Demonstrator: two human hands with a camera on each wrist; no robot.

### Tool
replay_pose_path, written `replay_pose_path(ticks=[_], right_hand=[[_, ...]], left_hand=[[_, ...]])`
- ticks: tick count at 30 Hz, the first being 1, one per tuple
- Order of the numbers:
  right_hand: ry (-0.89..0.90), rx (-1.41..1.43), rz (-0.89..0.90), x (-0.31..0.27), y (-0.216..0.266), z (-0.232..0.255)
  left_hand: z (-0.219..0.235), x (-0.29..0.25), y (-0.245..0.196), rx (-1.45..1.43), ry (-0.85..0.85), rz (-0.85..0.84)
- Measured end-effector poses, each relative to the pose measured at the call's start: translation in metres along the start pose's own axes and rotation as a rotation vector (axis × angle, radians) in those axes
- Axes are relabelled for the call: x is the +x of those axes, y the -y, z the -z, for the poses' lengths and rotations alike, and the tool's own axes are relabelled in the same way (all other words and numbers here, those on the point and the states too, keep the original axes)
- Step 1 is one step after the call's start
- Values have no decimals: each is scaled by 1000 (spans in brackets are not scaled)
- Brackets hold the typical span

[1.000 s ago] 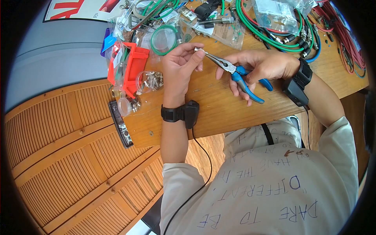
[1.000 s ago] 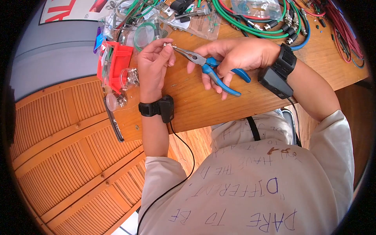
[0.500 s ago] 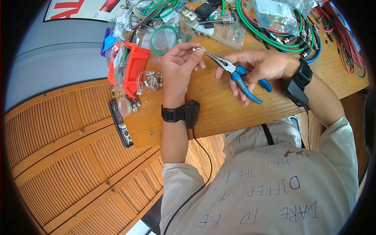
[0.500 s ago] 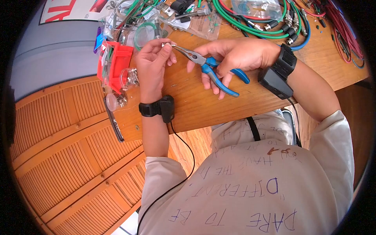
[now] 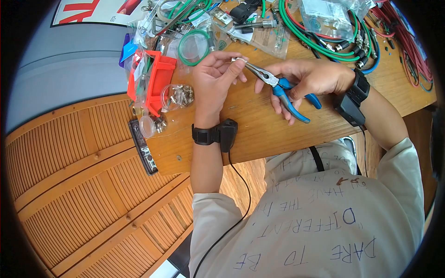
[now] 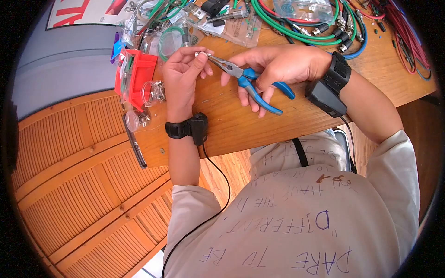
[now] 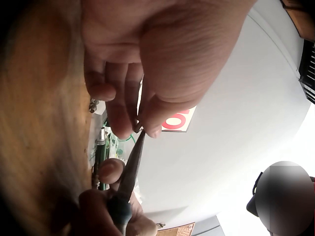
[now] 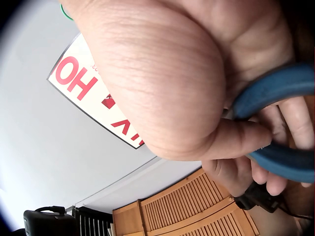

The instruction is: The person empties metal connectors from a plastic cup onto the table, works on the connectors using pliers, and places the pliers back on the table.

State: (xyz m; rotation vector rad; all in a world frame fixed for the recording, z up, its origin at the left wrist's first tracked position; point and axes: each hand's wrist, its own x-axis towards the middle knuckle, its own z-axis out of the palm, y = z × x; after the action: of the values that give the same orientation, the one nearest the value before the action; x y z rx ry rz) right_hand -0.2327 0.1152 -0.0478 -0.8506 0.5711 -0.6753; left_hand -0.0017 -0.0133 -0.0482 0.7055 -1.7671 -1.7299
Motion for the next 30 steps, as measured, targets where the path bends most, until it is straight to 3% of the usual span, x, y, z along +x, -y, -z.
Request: replay_pose_path(ticks=[30], right_hand=[[-4, -14, 10, 0, -1, 0]], left_hand=[[-4, 1, 1, -7, -3, -35]])
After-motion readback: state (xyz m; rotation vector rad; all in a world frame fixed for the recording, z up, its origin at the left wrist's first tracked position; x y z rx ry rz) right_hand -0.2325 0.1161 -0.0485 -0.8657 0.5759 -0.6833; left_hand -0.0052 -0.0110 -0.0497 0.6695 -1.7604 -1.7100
